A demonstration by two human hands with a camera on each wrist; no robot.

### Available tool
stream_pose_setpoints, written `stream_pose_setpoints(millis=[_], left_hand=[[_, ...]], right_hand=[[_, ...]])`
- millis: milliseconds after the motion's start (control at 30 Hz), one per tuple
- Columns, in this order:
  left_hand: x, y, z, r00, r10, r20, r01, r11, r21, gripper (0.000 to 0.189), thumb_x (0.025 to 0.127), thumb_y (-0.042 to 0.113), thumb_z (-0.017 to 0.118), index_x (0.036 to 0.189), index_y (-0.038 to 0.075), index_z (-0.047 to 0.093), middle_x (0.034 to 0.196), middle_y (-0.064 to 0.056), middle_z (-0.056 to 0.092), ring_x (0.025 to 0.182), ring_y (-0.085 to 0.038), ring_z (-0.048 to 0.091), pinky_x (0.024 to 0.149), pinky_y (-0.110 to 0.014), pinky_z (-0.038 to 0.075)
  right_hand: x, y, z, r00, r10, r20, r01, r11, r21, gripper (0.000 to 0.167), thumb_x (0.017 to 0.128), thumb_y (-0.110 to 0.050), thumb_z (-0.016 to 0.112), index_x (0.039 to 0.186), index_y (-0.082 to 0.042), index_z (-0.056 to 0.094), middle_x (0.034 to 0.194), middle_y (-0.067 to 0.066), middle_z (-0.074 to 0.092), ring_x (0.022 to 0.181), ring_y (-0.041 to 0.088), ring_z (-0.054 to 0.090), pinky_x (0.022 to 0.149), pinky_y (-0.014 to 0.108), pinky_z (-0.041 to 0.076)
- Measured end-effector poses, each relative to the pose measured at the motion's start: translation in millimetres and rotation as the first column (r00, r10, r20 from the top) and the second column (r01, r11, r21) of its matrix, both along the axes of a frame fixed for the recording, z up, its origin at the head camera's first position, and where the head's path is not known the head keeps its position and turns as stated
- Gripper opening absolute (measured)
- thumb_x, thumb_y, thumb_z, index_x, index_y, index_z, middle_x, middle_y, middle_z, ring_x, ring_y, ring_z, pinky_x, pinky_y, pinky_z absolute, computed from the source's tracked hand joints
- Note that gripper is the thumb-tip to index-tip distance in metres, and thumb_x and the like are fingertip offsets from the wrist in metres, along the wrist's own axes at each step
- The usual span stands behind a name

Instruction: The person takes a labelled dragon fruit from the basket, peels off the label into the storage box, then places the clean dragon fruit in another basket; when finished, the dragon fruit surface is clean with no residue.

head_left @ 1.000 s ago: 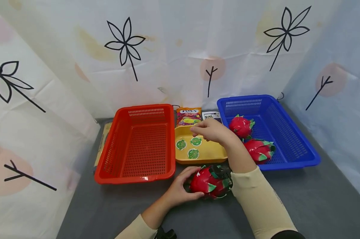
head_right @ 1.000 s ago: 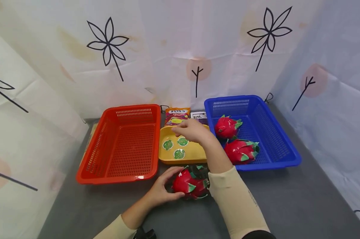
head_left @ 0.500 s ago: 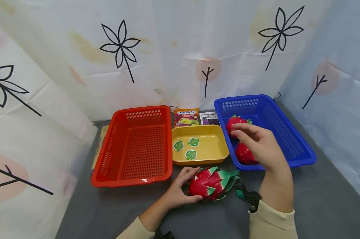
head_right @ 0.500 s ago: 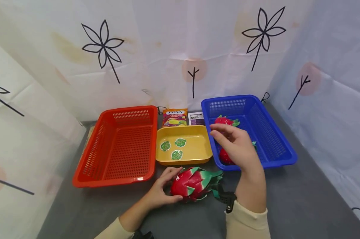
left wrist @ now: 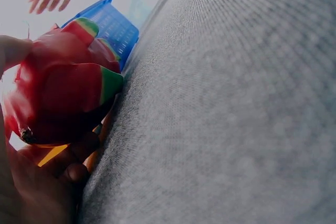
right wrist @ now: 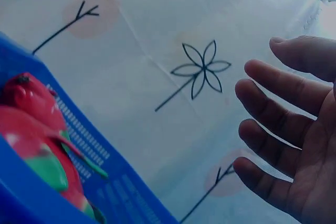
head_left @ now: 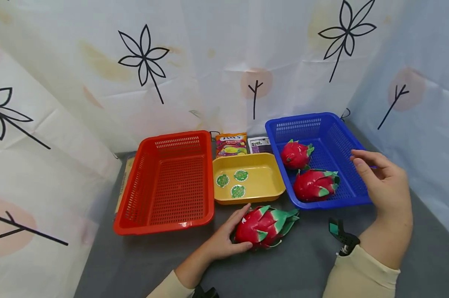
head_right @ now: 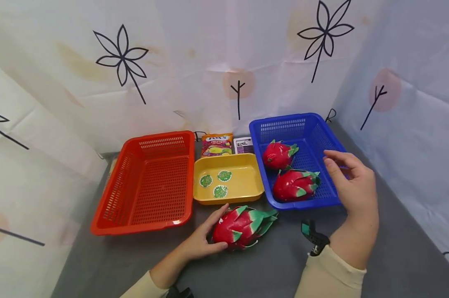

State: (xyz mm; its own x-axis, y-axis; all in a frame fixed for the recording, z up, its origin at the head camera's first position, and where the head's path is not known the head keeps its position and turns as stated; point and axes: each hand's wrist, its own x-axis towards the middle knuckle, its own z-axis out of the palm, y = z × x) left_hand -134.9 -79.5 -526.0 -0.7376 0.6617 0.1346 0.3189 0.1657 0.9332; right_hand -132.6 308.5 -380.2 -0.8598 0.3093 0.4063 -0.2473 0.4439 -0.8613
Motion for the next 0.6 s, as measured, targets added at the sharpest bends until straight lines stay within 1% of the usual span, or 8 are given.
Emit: stream_pose_setpoints(millis=[133, 233, 300, 367, 400, 467, 533, 600], left_hand=[[1.7, 0.2, 3.2, 0.998, -0.012, 0.060, 0.011, 1.000, 0.022, 0.087, 0.087, 0.031, 0.078, 0.159, 0.023, 0.030, 0.153, 0.002, 0.042, 0.138, -0.023, 0.041, 0.106, -0.039, 0.047], [3.1, 0.6, 4.7, 0.993, -0.020, 0.120, 0.014, 0.999, 0.052, 0.084, 0.085, 0.026, 0.081, 0.154, 0.030, 0.032, 0.148, 0.002, 0.045, 0.134, -0.023, 0.045, 0.102, -0.037, 0.050], [3.8, 0.3, 5.9, 0.989, -0.021, 0.146, 0.014, 0.999, 0.051, 0.086, 0.084, 0.024, 0.082, 0.154, 0.030, 0.032, 0.147, 0.001, 0.046, 0.133, -0.023, 0.045, 0.100, -0.035, 0.051], [4.1, -0.1, 6.9, 0.985, -0.022, 0.170, 0.016, 0.999, 0.036, 0.090, 0.084, 0.024, 0.082, 0.157, 0.028, 0.030, 0.148, 0.001, 0.045, 0.134, -0.023, 0.044, 0.099, -0.034, 0.051], [4.1, -0.2, 7.1, 0.982, -0.022, 0.186, 0.016, 0.999, 0.029, 0.092, 0.084, 0.024, 0.082, 0.159, 0.027, 0.029, 0.150, 0.001, 0.044, 0.135, -0.023, 0.043, 0.099, -0.033, 0.051], [3.5, 0.2, 7.1, 0.975, -0.025, 0.221, 0.020, 1.000, 0.024, 0.096, 0.084, 0.023, 0.082, 0.162, 0.026, 0.027, 0.152, 0.002, 0.042, 0.137, -0.023, 0.041, 0.098, -0.032, 0.052], [2.8, 1.3, 7.0, 0.963, -0.034, 0.267, 0.024, 0.999, 0.040, 0.096, 0.084, 0.021, 0.082, 0.162, 0.027, 0.027, 0.152, 0.001, 0.041, 0.137, -0.023, 0.040, 0.097, -0.032, 0.053], [2.0, 3.0, 6.7, 0.946, -0.055, 0.320, 0.030, 0.996, 0.083, 0.093, 0.084, 0.015, 0.082, 0.160, 0.027, 0.030, 0.151, -0.001, 0.042, 0.136, -0.024, 0.042, 0.097, -0.034, 0.053]], right_hand=[[3.1, 24, -14.8, 0.988, -0.137, 0.067, 0.137, 0.990, 0.016, 0.030, 0.101, -0.012, 0.065, 0.130, -0.008, 0.071, 0.117, -0.023, 0.062, 0.110, -0.001, 0.053, 0.085, 0.008, 0.040], [5.9, 44, -33.0, 0.974, -0.200, 0.112, 0.196, 0.980, 0.042, 0.034, 0.099, -0.017, 0.067, 0.132, -0.013, 0.071, 0.120, -0.027, 0.058, 0.118, -0.003, 0.049, 0.090, 0.009, 0.037], [7.3, 55, -46.3, 0.970, -0.187, 0.157, 0.180, 0.982, 0.059, 0.038, 0.099, -0.019, 0.067, 0.138, -0.018, 0.068, 0.125, -0.030, 0.055, 0.125, -0.006, 0.045, 0.099, 0.010, 0.033], [7.6, 63, -57.0, 0.966, -0.157, 0.208, 0.147, 0.987, 0.063, 0.044, 0.100, -0.023, 0.066, 0.144, -0.020, 0.062, 0.134, -0.031, 0.052, 0.132, -0.008, 0.039, 0.107, 0.012, 0.026], [7.4, 66, -61.2, 0.961, -0.141, 0.238, 0.131, 0.990, 0.059, 0.047, 0.101, -0.026, 0.064, 0.148, -0.023, 0.059, 0.139, -0.032, 0.049, 0.135, -0.010, 0.035, 0.110, 0.012, 0.022], [5.3, 69, -67.0, 0.955, -0.123, 0.269, 0.116, 0.992, 0.042, 0.051, 0.102, -0.029, 0.063, 0.152, -0.022, 0.053, 0.148, -0.030, 0.044, 0.139, -0.012, 0.029, 0.115, 0.015, 0.016], [2.0, 70, -70.0, 0.950, -0.133, 0.283, 0.131, 0.991, 0.028, 0.053, 0.103, -0.030, 0.062, 0.153, -0.019, 0.050, 0.153, -0.027, 0.040, 0.141, -0.011, 0.027, 0.116, 0.015, 0.015], [-1.0, 70, -72.3, 0.939, -0.164, 0.303, 0.168, 0.986, 0.015, 0.053, 0.103, -0.030, 0.060, 0.154, -0.018, 0.049, 0.154, -0.026, 0.039, 0.142, -0.011, 0.026, 0.116, 0.016, 0.015]])
